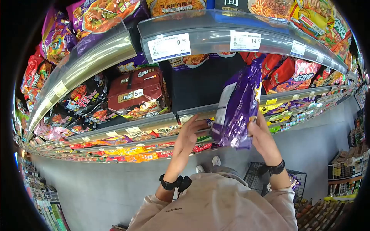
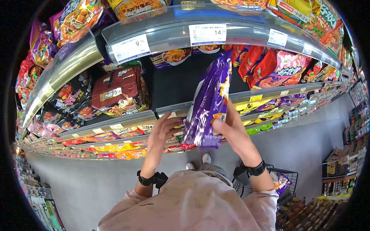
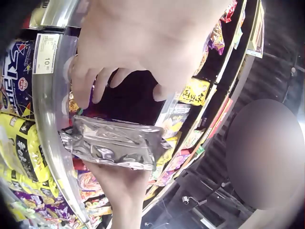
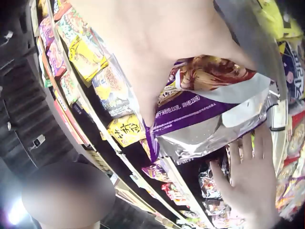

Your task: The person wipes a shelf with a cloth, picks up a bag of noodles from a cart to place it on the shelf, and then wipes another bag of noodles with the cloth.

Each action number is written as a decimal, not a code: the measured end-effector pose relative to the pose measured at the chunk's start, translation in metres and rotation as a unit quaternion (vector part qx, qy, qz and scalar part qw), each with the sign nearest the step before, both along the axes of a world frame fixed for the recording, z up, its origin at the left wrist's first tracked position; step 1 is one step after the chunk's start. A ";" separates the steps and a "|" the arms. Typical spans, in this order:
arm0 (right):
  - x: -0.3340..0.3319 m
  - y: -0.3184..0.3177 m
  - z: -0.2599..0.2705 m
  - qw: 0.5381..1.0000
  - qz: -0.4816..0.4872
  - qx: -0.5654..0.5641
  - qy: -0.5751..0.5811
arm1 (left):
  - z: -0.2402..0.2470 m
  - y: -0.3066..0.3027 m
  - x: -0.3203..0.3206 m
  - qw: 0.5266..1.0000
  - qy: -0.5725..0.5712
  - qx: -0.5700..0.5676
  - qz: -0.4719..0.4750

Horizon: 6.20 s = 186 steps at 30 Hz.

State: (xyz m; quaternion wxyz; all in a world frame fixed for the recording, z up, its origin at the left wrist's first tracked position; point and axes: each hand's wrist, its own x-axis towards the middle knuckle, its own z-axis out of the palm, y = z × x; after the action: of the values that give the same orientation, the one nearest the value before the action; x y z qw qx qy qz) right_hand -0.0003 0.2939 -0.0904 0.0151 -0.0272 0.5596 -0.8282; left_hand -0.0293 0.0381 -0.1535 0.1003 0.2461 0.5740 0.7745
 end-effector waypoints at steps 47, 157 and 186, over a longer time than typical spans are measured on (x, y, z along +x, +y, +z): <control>-0.277 0.045 -0.056 0.679 -0.183 0.689 0.175 | -0.025 -0.019 -0.016 0.986 -0.021 -0.122 0.110; 0.003 -0.011 -0.029 0.995 0.029 0.099 0.002 | 0.015 -0.016 0.038 0.999 -0.018 -0.028 0.040; -0.274 0.019 -0.041 0.821 0.018 0.504 0.265 | -0.018 -0.034 0.038 0.951 0.002 -0.236 0.201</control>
State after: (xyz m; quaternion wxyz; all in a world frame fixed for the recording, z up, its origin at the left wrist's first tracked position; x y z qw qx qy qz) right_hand -0.2740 0.3129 -0.1317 -0.1072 -0.2445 0.8810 -0.3906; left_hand 0.0089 0.0037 -0.1717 -0.0040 0.0966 0.7782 0.6206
